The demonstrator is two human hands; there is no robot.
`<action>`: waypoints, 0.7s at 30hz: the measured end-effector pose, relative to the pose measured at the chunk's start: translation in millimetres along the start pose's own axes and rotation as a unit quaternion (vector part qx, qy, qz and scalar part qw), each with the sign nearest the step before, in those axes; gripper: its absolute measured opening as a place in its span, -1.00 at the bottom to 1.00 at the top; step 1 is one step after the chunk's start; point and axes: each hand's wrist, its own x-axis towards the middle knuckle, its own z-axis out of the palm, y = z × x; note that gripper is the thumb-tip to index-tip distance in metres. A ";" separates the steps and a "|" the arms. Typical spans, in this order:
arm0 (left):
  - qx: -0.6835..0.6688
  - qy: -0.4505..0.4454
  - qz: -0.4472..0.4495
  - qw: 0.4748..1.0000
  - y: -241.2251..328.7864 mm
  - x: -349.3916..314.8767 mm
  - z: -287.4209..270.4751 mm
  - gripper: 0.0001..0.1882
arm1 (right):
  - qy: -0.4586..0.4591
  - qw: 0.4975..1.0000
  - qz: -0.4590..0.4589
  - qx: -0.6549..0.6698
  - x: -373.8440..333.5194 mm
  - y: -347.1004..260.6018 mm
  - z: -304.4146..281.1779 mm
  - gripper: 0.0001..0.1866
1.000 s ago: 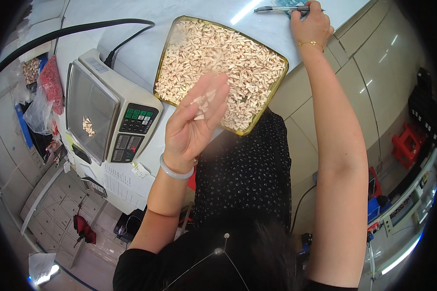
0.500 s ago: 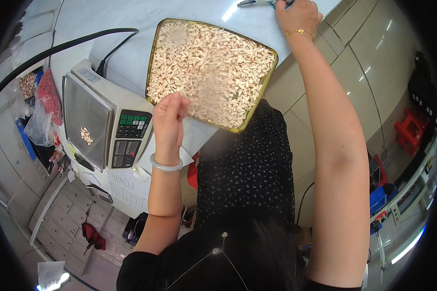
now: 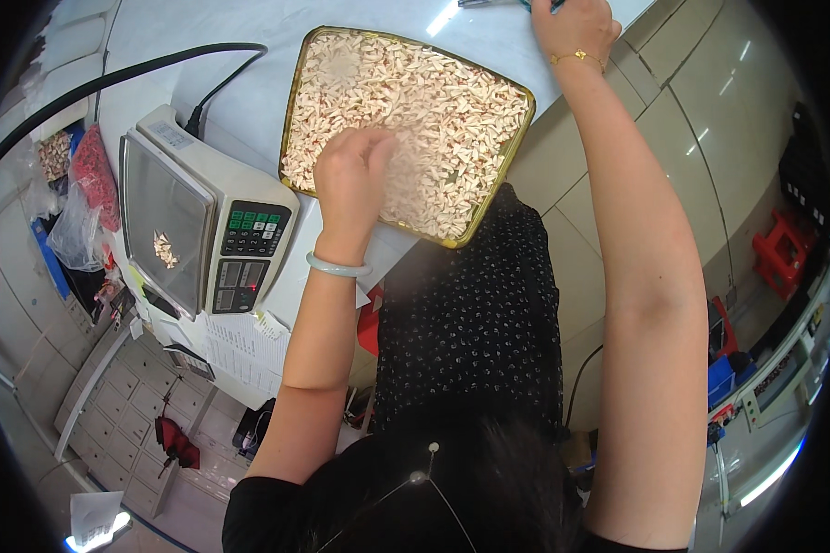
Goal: Weighing small dried seeds or food items on a digital scale and recording the weights in a logbook.
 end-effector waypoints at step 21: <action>-0.432 0.303 -0.202 0.825 -139.4 -77.5 -247.6 -0.82 | -0.008 0.999 -0.035 -0.027 12.8 34.1 31.1 -0.62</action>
